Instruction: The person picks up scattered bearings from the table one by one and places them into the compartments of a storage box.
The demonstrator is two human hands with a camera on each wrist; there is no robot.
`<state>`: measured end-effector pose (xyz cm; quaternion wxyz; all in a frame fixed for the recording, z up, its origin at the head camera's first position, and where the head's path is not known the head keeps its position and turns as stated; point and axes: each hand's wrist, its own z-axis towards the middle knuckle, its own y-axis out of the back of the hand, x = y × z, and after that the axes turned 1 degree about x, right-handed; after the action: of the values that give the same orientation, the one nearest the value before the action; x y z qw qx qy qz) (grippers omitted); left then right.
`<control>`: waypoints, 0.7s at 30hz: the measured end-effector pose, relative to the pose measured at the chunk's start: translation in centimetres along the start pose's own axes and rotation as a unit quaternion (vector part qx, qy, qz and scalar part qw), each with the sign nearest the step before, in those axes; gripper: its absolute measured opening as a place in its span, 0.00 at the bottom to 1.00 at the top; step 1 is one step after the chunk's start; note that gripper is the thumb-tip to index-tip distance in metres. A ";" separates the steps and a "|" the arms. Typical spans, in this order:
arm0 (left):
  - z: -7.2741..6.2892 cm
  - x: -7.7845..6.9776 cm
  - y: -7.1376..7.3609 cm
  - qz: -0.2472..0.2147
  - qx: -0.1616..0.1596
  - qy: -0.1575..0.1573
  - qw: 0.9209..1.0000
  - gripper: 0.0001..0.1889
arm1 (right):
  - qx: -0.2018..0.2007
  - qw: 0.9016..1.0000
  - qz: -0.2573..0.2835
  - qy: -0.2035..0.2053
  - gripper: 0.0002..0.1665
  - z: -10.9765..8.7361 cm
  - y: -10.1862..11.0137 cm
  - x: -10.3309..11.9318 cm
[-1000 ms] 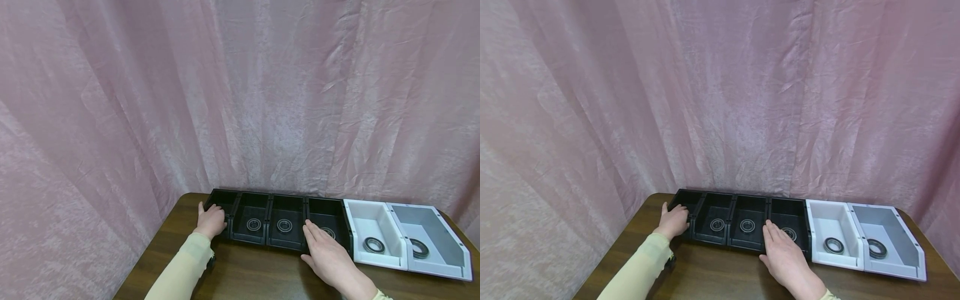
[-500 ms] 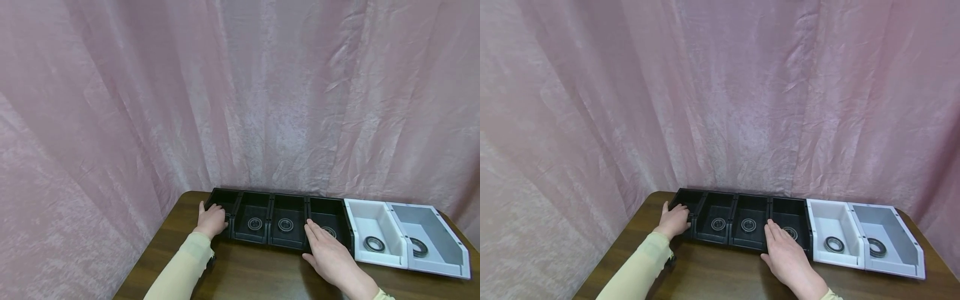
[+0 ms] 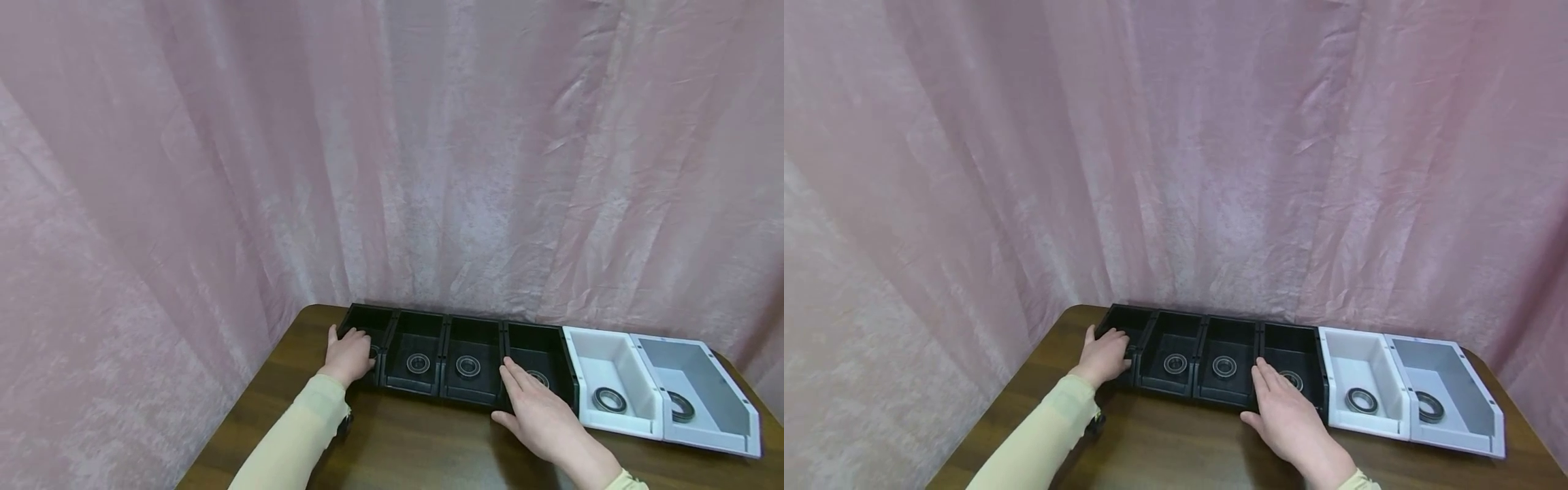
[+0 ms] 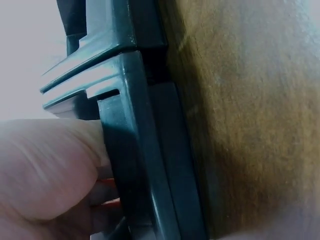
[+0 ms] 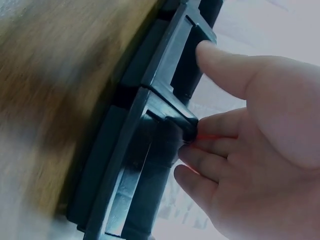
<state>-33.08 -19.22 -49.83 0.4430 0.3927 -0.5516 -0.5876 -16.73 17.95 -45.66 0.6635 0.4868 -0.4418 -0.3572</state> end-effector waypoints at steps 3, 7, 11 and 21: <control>-1.0 -0.4 1.5 -0.029 -0.001 0.000 1.000 0.26 | -0.007 1.000 0.007 0.004 0.51 -0.2 0.0 -0.3; -2.4 -1.3 3.7 -0.047 -0.022 0.003 0.999 0.26 | -0.047 0.999 -0.001 0.016 0.55 -0.5 0.2 -0.7; -3.5 -2.2 4.7 -0.039 -0.065 0.000 0.997 0.26 | -0.085 0.996 -0.010 0.028 0.55 -1.1 0.5 -1.0; -5.6 -4.3 6.0 -0.029 -0.122 -0.011 0.992 0.34 | -0.104 0.993 -0.044 0.013 0.53 -2.3 0.8 -1.4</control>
<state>-25.95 -16.82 -44.47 0.4640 0.3451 -0.4690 -0.6675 -15.08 20.19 -45.57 0.7000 0.4384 -0.3718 -0.4238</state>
